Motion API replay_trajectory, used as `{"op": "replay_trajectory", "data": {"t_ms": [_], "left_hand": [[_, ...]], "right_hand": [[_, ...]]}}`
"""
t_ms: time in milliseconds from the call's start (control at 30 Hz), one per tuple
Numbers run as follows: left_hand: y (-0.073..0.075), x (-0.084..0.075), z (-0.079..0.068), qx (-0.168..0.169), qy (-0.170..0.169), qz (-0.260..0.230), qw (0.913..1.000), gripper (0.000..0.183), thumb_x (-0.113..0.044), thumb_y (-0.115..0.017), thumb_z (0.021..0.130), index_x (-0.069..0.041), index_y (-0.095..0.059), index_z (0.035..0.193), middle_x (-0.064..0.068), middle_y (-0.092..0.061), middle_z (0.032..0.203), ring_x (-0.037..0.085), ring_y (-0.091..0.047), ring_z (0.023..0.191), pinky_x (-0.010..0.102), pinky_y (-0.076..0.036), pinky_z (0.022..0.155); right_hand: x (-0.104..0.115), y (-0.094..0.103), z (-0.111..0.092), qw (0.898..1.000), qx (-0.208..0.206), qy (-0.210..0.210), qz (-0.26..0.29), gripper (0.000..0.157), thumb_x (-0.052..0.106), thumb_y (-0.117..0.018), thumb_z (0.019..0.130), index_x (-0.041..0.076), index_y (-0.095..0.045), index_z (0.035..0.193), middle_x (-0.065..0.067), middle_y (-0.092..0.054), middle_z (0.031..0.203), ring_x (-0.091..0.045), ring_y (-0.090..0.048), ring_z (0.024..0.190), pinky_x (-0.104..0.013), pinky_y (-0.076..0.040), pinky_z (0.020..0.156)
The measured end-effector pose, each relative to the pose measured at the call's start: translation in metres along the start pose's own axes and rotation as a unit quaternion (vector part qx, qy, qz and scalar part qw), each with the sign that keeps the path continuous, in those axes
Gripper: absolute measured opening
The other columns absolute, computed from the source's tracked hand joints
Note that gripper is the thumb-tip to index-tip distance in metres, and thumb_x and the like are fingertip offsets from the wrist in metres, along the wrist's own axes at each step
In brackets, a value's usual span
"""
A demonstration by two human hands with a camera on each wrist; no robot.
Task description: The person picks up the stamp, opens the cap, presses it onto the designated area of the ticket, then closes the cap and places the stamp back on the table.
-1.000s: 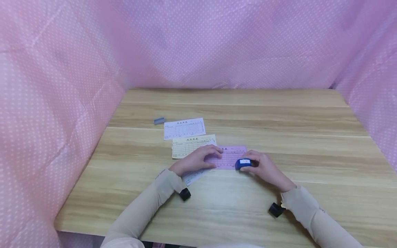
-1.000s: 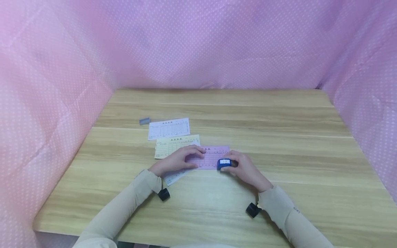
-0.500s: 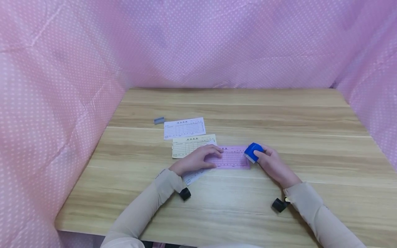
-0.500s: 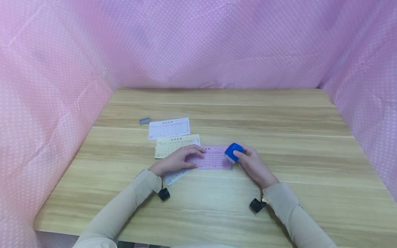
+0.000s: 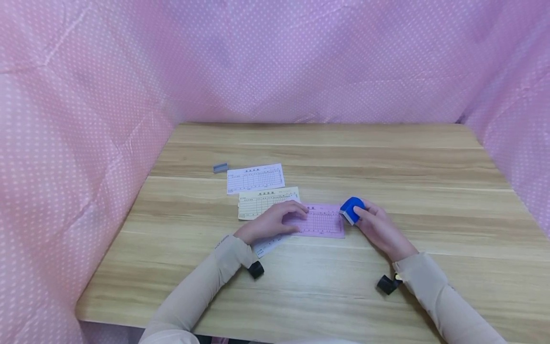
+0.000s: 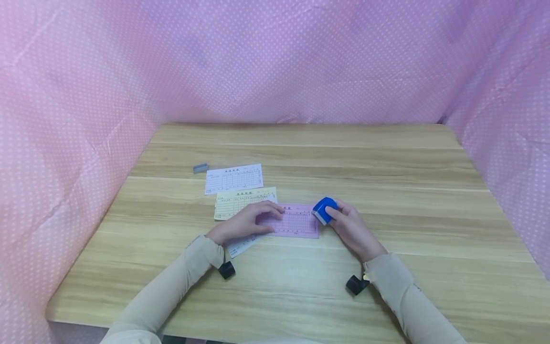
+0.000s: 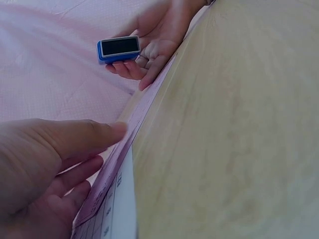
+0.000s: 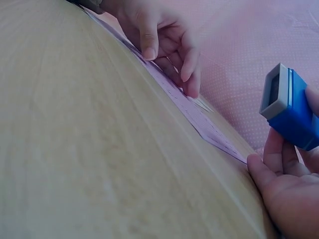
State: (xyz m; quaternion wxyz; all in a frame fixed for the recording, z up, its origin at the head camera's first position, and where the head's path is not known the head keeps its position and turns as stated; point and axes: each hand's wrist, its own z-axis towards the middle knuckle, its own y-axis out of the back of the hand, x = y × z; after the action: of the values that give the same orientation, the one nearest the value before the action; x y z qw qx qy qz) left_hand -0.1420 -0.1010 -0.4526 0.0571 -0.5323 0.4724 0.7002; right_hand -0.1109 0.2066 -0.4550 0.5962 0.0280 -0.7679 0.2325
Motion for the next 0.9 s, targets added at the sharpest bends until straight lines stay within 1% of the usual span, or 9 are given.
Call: {"op": "replay_trajectory", "data": {"t_ms": [67, 233, 333, 433, 500, 600, 733, 800, 900], "left_hand": [[-0.0002, 0.0005, -0.0005, -0.014, 0.001, -0.011, 0.9998, 0.037, -0.010, -0.070, 0.087, -0.012, -0.061, 0.123, 0.001, -0.058, 0.135, 0.018, -0.049, 0.131, 0.035, -0.038, 0.112], [-0.0005, 0.0008, -0.0009, -0.060, -0.012, -0.033, 0.9976, 0.032, -0.007, -0.068, 0.088, -0.013, -0.063, 0.119, 0.001, -0.061, 0.130, 0.017, -0.053, 0.125, 0.033, -0.041, 0.109], [-0.0004, 0.0000, -0.0004, -0.084, -0.019, -0.035, 0.9957, 0.027, -0.006, -0.068, 0.088, -0.012, -0.064, 0.114, 0.001, -0.063, 0.126, 0.017, -0.056, 0.120, 0.030, -0.044, 0.105], [0.0001, -0.0014, 0.0003, -0.104, -0.021, -0.017, 0.9942, 0.025, -0.007, -0.070, 0.087, -0.010, -0.065, 0.111, 0.001, -0.065, 0.119, 0.017, -0.057, 0.111, 0.030, -0.046, 0.098], [0.0004, -0.0026, 0.0003, -0.115, -0.013, -0.002, 0.9933, 0.024, -0.009, -0.070, 0.087, -0.011, -0.065, 0.110, 0.001, -0.066, 0.115, 0.017, -0.055, 0.107, 0.030, -0.045, 0.094], [0.0008, -0.0039, 0.0000, -0.130, 0.010, 0.015, 0.9913, 0.023, -0.010, -0.071, 0.086, -0.013, -0.066, 0.109, 0.000, -0.065, 0.111, 0.017, -0.052, 0.104, 0.032, -0.043, 0.091], [0.0012, -0.0041, -0.0006, -0.148, 0.045, 0.032, 0.9875, 0.023, -0.014, -0.071, 0.086, -0.015, -0.066, 0.109, -0.002, -0.065, 0.109, 0.016, -0.049, 0.103, 0.034, -0.039, 0.092], [0.0016, -0.0038, -0.0008, -0.156, 0.056, 0.046, 0.9851, 0.024, -0.016, -0.072, 0.086, -0.016, -0.066, 0.109, -0.003, -0.065, 0.108, 0.016, -0.048, 0.101, 0.036, -0.036, 0.094], [0.0027, -0.0029, -0.0012, -0.163, 0.073, 0.071, 0.9814, 0.026, -0.018, -0.074, 0.085, -0.019, -0.066, 0.110, -0.005, -0.064, 0.109, 0.015, -0.047, 0.099, 0.038, -0.032, 0.096]], "right_hand": [[0.0003, 0.0001, -0.0003, 1.000, -0.002, -0.005, -0.003, 0.017, 0.016, -0.045, 0.103, 0.018, -0.058, 0.114, 0.008, -0.059, 0.115, -0.001, -0.056, 0.105, -0.014, -0.048, 0.092], [0.0016, 0.0000, -0.0008, 1.000, -0.010, -0.016, -0.016, 0.020, 0.019, -0.046, 0.103, 0.013, -0.050, 0.122, 0.008, -0.057, 0.118, -0.001, -0.055, 0.108, -0.014, -0.047, 0.093], [0.0021, -0.0007, -0.0009, 1.000, -0.010, -0.017, -0.018, 0.023, 0.018, -0.046, 0.103, 0.011, -0.047, 0.124, 0.008, -0.057, 0.118, -0.001, -0.055, 0.108, -0.014, -0.047, 0.094], [0.0021, -0.0015, -0.0008, 1.000, -0.006, -0.010, -0.010, 0.020, 0.016, -0.046, 0.103, 0.011, -0.048, 0.122, 0.008, -0.060, 0.116, -0.001, -0.057, 0.107, -0.014, -0.047, 0.094], [0.0020, -0.0021, -0.0007, 1.000, -0.002, -0.004, -0.001, 0.018, 0.014, -0.045, 0.103, 0.012, -0.050, 0.119, 0.007, -0.061, 0.114, -0.001, -0.058, 0.106, -0.014, -0.048, 0.093], [0.0019, -0.0025, -0.0007, 1.000, 0.003, 0.001, 0.005, 0.016, 0.013, -0.045, 0.102, 0.014, -0.052, 0.117, 0.007, -0.063, 0.112, -0.001, -0.059, 0.105, -0.014, -0.048, 0.093], [0.0025, -0.0025, -0.0009, 1.000, 0.004, -0.002, 0.000, 0.018, 0.014, -0.046, 0.103, 0.012, -0.051, 0.120, 0.006, -0.062, 0.114, -0.002, -0.058, 0.106, -0.015, -0.048, 0.093], [0.0028, -0.0020, -0.0010, 1.000, 0.000, -0.008, -0.007, 0.025, 0.015, -0.046, 0.103, 0.007, -0.046, 0.126, 0.007, -0.061, 0.115, -0.002, -0.058, 0.107, -0.015, -0.048, 0.093], [0.0031, -0.0013, -0.0010, 0.999, -0.008, -0.020, -0.023, 0.043, 0.017, -0.046, 0.103, -0.004, -0.034, 0.138, 0.008, -0.058, 0.118, 0.000, -0.056, 0.109, -0.014, -0.047, 0.094]]}}
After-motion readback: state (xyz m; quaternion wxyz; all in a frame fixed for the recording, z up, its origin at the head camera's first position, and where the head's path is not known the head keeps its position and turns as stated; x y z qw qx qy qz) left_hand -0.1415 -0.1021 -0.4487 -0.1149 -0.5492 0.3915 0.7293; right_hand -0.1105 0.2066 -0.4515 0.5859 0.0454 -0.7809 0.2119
